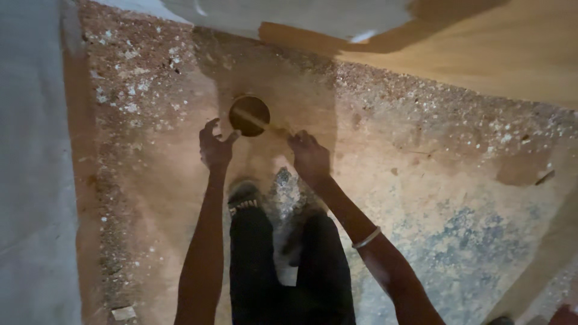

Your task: The person paints a wall with a brush, repeatedly dipping the brush into a small container on the floor to reload paint. The person works on the upper section of a wall near the ceiling, covering a white primed area with beige paint.

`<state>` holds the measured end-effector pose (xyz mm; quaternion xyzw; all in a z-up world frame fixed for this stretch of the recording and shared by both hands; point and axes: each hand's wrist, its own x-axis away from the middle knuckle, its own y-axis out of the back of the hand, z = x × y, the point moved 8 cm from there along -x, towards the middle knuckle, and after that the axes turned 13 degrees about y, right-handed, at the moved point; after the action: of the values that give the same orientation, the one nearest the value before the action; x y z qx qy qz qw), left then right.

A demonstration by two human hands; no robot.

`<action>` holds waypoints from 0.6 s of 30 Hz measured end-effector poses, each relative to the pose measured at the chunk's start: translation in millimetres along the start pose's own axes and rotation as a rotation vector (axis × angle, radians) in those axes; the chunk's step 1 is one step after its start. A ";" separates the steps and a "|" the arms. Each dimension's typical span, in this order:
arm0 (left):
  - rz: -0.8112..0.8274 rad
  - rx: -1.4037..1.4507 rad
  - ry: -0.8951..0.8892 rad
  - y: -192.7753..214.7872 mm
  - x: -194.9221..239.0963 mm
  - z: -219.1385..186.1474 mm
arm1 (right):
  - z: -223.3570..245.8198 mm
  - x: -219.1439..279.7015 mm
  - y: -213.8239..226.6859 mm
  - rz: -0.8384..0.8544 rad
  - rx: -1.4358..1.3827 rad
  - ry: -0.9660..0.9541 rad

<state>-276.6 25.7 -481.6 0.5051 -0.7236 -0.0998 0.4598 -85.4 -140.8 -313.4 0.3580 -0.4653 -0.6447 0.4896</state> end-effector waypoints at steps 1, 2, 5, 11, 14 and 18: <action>0.004 -0.013 0.020 -1.1 0.0 3.0 | -0.5 4.4 -5.6 0.004 0.016 0.016; -0.002 -0.002 0.008 -1.7 0.1 3.3 | -2.1 9.5 -9.2 0.009 0.032 0.034; -0.018 0.016 -0.027 -3.1 -2.9 3.8 | -7.4 23.8 -9.7 0.009 0.071 0.068; -0.037 0.049 -0.085 -4.9 -4.4 5.8 | -14.9 45.7 24.3 -0.048 0.055 0.001; -0.045 0.002 -0.058 -3.3 -5.8 9.9 | -13.1 43.3 33.9 -0.082 0.030 0.007; -0.022 0.036 -0.053 -5.8 -6.2 11.2 | -4.1 37.6 23.6 -0.173 0.085 0.163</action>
<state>-281.0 24.5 -494.9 0.5183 -0.7317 -0.1050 0.4300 -84.6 -180.2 -292.4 0.4684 -0.4182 -0.6328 0.4530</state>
